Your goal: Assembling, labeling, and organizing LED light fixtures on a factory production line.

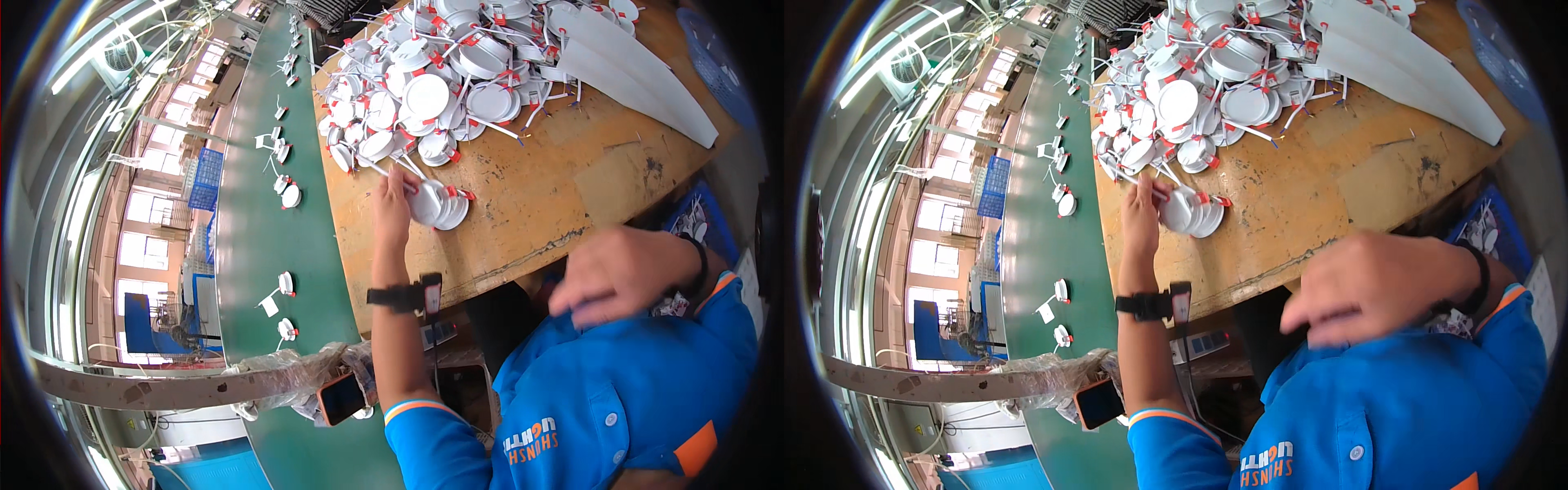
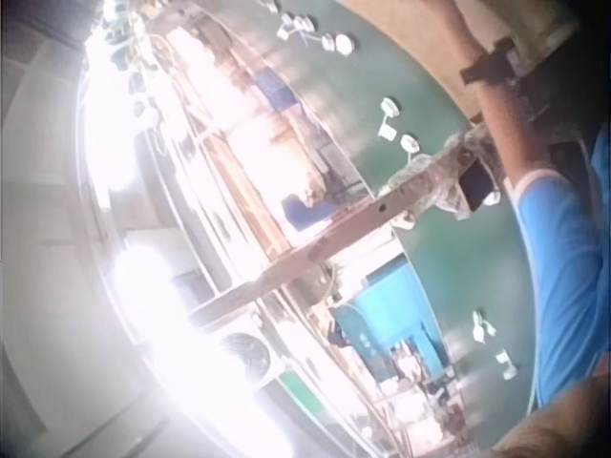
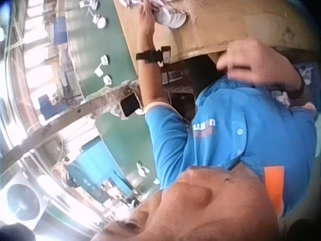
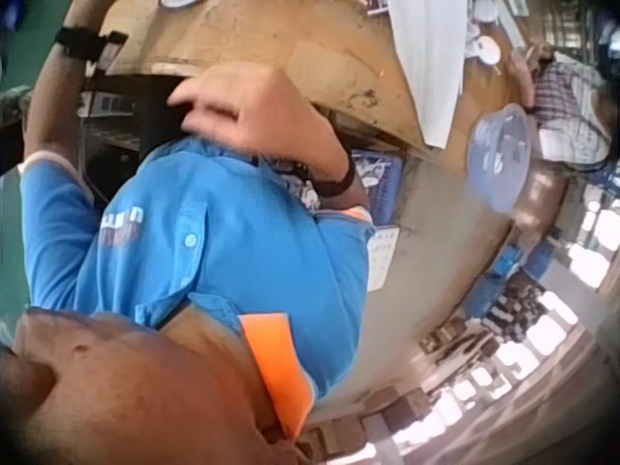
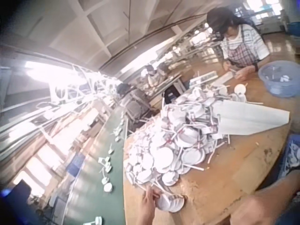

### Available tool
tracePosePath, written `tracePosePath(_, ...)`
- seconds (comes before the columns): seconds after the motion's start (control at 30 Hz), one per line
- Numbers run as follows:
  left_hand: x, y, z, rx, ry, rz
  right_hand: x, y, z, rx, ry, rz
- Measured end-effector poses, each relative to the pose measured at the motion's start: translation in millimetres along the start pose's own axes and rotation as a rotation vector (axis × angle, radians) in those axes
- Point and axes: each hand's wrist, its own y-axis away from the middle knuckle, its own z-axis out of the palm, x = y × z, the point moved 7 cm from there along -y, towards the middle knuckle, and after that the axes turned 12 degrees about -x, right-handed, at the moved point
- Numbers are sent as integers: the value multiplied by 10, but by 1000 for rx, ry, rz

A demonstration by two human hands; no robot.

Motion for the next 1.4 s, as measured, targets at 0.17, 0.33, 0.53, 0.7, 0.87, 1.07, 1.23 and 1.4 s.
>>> tracePosePath(0.17,6,-351,249,-60,65,142,736,498,171,126,13,472)
tracePosePath(0.33,121,-232,128,-76,176,15,1139,831,143,327,-164,739)
tracePosePath(0.53,365,-303,-570,233,403,33,1106,739,171,467,39,730)
tracePosePath(0.7,217,-433,-213,-33,-10,-430,1038,750,113,492,109,669)
tracePosePath(0.87,-282,-478,159,-306,145,-468,1053,703,86,460,151,684)
tracePosePath(1.07,-250,-603,413,-536,89,-231,1010,748,79,508,315,686)
tracePosePath(1.23,211,-242,350,-446,60,-364,1078,802,133,494,256,597)
tracePosePath(1.4,1226,-471,16,-302,272,-84,951,753,116,497,287,539)
